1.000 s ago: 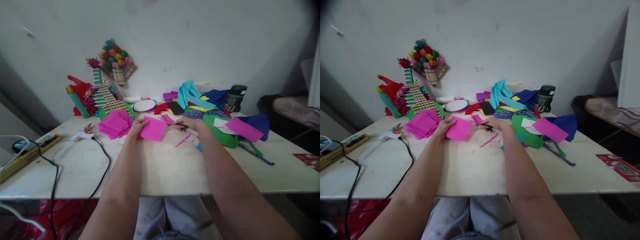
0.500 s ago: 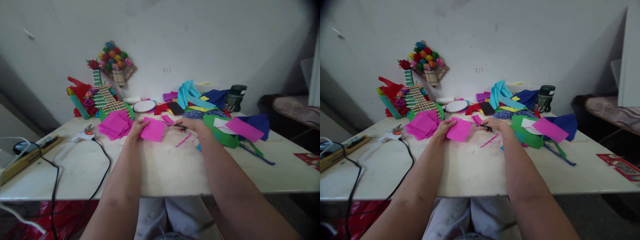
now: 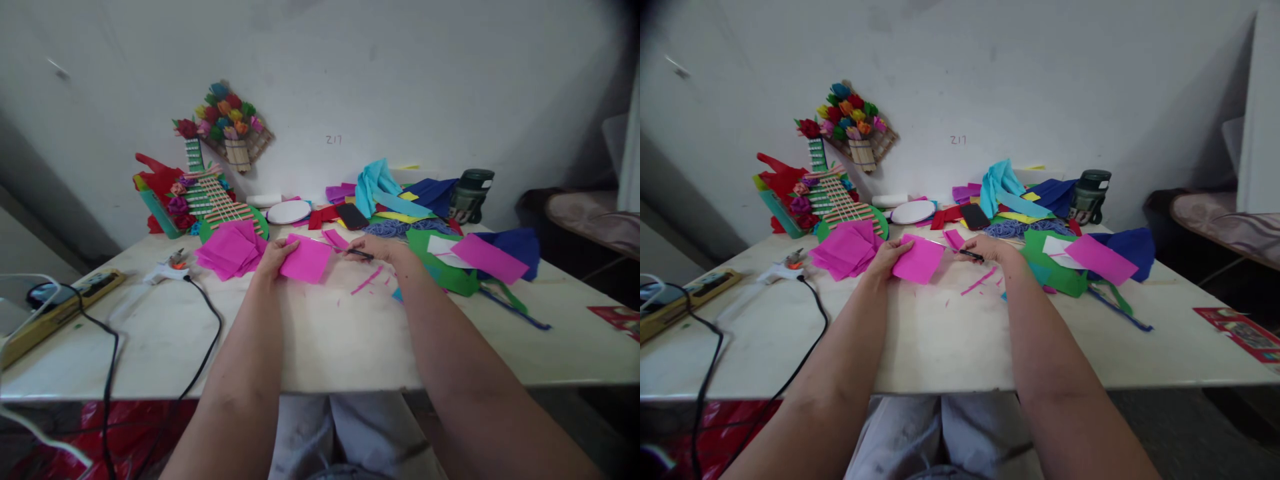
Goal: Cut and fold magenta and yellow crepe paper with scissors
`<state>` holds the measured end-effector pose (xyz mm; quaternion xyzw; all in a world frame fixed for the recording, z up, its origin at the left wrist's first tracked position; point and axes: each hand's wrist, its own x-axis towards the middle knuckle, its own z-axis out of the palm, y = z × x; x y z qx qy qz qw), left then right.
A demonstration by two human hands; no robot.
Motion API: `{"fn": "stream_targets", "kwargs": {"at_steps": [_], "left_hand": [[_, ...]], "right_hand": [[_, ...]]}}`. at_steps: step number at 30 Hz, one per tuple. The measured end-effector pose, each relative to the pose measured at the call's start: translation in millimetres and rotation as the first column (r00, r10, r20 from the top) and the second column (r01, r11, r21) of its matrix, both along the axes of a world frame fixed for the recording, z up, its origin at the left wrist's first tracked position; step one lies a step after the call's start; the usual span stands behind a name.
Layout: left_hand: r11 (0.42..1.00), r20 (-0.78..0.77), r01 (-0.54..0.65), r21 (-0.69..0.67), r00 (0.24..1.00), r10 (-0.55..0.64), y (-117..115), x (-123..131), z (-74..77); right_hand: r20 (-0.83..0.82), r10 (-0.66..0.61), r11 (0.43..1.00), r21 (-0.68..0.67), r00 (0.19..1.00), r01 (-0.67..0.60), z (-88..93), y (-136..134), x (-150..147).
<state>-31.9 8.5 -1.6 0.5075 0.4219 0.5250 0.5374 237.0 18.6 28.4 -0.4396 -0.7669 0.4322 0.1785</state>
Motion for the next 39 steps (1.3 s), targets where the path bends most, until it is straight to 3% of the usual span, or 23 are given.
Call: {"fn": "stream_targets", "kwargs": {"at_steps": [13,31,39], "left_hand": [[1.0,0.001,0.015,-0.011,1.0,-0.015,-1.1,0.6,1.2],[1.0,-0.009,0.013,-0.021,1.0,-0.013,-3.4,2.7,3.0],[1.0,-0.017,0.016,-0.026,1.0,-0.017,-4.2,2.8,3.3]], "right_hand": [[-0.08,0.027,0.998,-0.062,0.996,-0.032,1.4,-2.8,-0.2],[-0.015,0.016,1.0,0.028,1.0,-0.015,-2.2,2.1,-0.3],[-0.062,-0.016,0.998,-0.054,0.998,0.013,2.8,-4.0,-3.9]]}}
